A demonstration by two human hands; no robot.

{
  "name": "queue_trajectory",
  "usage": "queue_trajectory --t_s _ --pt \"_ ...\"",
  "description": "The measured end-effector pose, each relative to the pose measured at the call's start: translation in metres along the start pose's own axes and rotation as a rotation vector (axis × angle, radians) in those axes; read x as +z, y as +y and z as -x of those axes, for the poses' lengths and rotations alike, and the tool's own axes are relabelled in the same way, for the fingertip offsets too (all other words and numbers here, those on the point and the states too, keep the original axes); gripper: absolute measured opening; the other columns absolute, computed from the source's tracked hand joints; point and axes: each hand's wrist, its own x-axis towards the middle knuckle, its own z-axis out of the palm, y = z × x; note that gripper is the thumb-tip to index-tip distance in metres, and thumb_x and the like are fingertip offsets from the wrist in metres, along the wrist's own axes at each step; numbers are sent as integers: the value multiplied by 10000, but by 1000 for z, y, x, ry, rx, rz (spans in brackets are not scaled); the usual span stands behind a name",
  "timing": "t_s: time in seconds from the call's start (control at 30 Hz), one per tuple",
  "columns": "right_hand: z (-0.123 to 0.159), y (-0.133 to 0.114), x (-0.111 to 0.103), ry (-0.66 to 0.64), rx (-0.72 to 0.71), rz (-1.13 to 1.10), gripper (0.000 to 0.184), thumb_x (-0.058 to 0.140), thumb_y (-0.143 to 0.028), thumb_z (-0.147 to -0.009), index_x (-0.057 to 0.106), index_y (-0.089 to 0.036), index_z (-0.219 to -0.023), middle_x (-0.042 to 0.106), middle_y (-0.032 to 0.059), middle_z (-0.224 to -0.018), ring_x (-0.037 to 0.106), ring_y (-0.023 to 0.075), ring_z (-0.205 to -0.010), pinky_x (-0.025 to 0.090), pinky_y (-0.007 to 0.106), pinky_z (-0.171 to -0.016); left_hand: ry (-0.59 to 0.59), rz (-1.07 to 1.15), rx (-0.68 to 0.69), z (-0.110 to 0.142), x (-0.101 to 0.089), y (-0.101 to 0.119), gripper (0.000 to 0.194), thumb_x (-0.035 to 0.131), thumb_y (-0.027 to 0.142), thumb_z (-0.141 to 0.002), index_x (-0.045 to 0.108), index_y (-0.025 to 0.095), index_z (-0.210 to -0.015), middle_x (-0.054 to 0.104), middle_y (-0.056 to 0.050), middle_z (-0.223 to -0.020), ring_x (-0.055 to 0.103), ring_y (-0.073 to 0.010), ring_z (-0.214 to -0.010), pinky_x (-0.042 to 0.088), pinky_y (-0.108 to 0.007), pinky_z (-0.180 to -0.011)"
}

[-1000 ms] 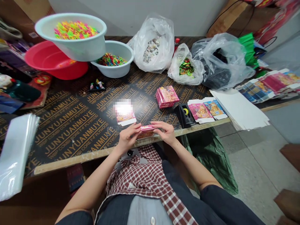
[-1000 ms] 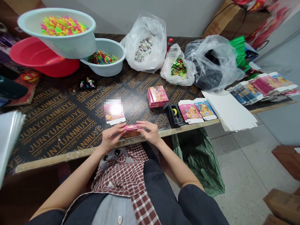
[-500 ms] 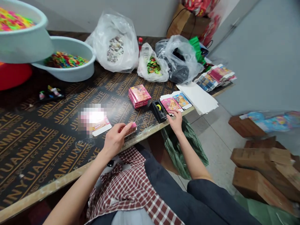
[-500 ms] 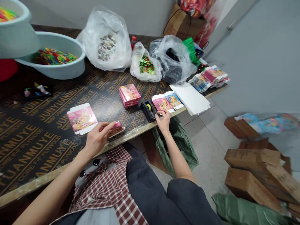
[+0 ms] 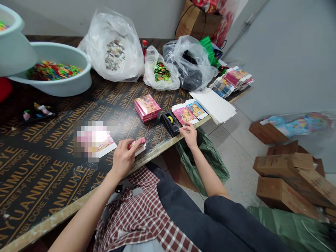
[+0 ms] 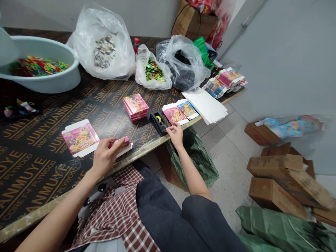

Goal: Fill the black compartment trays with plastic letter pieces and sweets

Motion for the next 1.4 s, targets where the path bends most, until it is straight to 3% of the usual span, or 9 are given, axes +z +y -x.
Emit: queue_trajectory --t_s 0.17,0.33,0.47,0.53,0.73,1.07,1.17,1.27,1.4 --pt "20 15 3 14 248 -80 256 675 -436 -684 658 -182 -654 643 112 -1060 605 241 -952 482 351 -770 -10 9 -69 0 -1 4 346 421 159 -928 638 226 -1188 593 -100 -949 546 -231 -844 466 -366 -755" --pt "23 28 7 63 189 -53 328 647 -504 -704 598 -192 -617 668 92 -906 601 231 -889 472 364 -791 17 72 -88 -1 -2 6 265 460 160 -913 566 187 -1154 603 -106 -968 554 -236 -872 466 -379 -787" --pt "44 4 18 176 200 -160 353 647 -543 -741 642 -190 -715 628 27 -741 552 182 -729 454 321 -719 26 158 -85 2 -4 8 267 427 124 -905 501 184 -1155 597 -89 -959 560 -213 -867 465 -368 -784" --pt "60 -26 31 53 241 -294 351 640 -531 -788 698 -188 -838 583 -7 -663 504 148 -628 422 278 -626 25 168 -81 4 -4 7 244 420 124 -914 476 188 -1144 586 -73 -943 560 -196 -850 461 -355 -771" --pt "90 -116 77 -692 417 -708 463 643 -591 -799 754 -170 -957 390 -74 -404 298 83 -393 232 243 -442 81 211 -40 8 -2 4 248 433 111 -930 430 208 -1159 571 -48 -944 550 -165 -838 450 -319 -745" --pt "86 -117 108 -779 589 -894 471 664 -618 -754 709 -158 -846 293 -113 -340 172 58 -334 150 225 -397 29 188 14 6 -6 6 301 439 84 -894 577 201 -1134 580 -71 -982 527 -182 -867 441 -318 -757" --pt "88 -115 107 -742 451 -661 547 550 -706 -797 671 -173 -757 325 -88 -371 233 78 -361 206 243 -423 47 164 -88 1 -4 10 160 505 169 -897 642 190 -976 572 -66 -918 525 -187 -845 440 -324 -747" --pt "78 -114 97 -632 141 -235 582 469 -698 -861 630 -176 -661 471 -19 -492 411 118 -485 312 265 -518 81 98 -165 -3 0 13 130 536 208 -905 635 192 -822 551 -43 -816 509 -176 -772 428 -308 -697" --pt "29 -117 95 -267 -197 202 548 394 -613 -938 700 -159 -957 669 126 -927 580 261 -916 425 386 -836 67 137 -97 -8 -8 17 197 472 122 -911 648 184 -976 587 -52 -846 538 -173 -783 453 -303 -703"
